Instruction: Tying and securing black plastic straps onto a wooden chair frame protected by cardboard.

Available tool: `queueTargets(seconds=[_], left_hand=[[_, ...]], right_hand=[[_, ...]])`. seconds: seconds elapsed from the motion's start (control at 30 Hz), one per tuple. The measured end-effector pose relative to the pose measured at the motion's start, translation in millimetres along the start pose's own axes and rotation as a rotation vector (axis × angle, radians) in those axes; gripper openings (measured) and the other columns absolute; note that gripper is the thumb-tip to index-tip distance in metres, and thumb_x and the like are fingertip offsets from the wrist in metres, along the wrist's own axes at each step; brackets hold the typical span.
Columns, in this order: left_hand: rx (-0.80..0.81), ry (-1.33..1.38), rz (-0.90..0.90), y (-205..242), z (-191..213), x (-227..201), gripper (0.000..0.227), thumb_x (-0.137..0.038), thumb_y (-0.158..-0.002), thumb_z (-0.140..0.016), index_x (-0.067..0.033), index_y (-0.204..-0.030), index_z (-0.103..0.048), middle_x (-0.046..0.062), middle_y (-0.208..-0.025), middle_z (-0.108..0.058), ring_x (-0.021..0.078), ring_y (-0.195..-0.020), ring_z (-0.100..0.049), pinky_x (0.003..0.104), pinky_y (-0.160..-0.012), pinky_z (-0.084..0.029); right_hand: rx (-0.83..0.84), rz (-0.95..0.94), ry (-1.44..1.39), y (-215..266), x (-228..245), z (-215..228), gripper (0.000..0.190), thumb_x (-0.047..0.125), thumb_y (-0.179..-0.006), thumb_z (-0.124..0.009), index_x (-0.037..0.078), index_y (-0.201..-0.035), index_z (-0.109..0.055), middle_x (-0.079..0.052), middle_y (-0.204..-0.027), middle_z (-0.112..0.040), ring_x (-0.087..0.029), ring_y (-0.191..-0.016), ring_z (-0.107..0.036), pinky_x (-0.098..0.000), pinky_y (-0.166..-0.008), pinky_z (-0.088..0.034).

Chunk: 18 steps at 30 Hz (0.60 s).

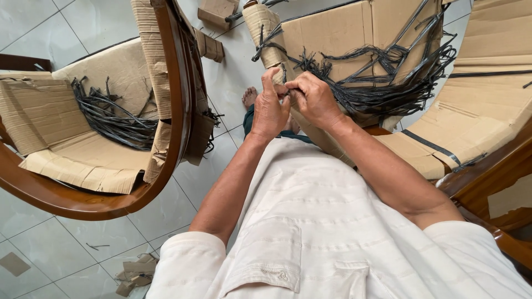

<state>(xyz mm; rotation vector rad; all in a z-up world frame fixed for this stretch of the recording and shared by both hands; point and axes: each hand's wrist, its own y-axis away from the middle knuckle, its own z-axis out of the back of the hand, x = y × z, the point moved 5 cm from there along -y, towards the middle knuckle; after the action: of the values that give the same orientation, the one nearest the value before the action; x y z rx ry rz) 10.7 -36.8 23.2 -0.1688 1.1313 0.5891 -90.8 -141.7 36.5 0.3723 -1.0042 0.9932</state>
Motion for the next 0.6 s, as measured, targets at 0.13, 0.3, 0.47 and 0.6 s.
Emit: queueTargets(seconds=[0.13, 0.3, 0.47, 0.6], left_hand=[[-0.01, -0.059, -0.032, 1.4, -4.8, 0.4, 0.075, 0.006, -0.093, -0.062, -0.0156, -0.154, -0.024, 0.013, -0.105, -0.069, 0.0332, -0.099, -0.072, 0.046, -0.085, -0.068], [-0.03, -0.323, -0.069, 3.0, -14.7, 6.5, 0.067, 0.001, -0.099, -0.056, -0.0129, -0.156, -0.023, 0.011, -0.104, -0.064, 0.0349, -0.094, -0.071, 0.051, -0.081, -0.069], [-0.104, -0.469, -0.201, 5.1, -22.5, 13.1, 0.062, -0.004, -0.1, -0.053, -0.0083, -0.156, -0.027, 0.011, -0.101, -0.062, 0.0298, -0.092, -0.068, 0.045, -0.07, -0.067], [-0.161, -0.457, -0.264, 0.3, -29.8, 42.9, 0.047, -0.009, -0.103, -0.053, -0.0078, -0.148, -0.039, 0.008, -0.103, -0.06, 0.0282, -0.094, -0.067, 0.041, -0.067, -0.065]], right_hand=[[-0.002, 0.022, 0.073, 0.9, -3.0, -3.4, 0.014, -0.005, -0.095, -0.067, 0.005, -0.102, -0.074, -0.011, -0.091, -0.066, -0.035, -0.09, -0.07, -0.0393, -0.078, -0.058], [0.045, 0.094, 0.286, 2.1, 1.7, -7.5, 0.012, -0.001, -0.092, -0.071, 0.008, -0.1, -0.07, -0.007, -0.089, -0.062, -0.031, -0.087, -0.069, -0.0405, -0.078, -0.057], [0.3, -0.103, 0.24, -14.7, 5.3, 4.2, 0.006, 0.002, -0.1, -0.064, 0.004, -0.095, -0.067, -0.011, -0.082, -0.06, -0.034, -0.079, -0.068, -0.0443, -0.066, -0.054], [0.516, -0.414, -0.083, -25.3, -3.1, 6.0, 0.014, 0.007, -0.103, -0.06, -0.001, -0.095, -0.068, -0.019, -0.077, -0.065, -0.036, -0.075, -0.068, -0.0477, -0.062, -0.052]])
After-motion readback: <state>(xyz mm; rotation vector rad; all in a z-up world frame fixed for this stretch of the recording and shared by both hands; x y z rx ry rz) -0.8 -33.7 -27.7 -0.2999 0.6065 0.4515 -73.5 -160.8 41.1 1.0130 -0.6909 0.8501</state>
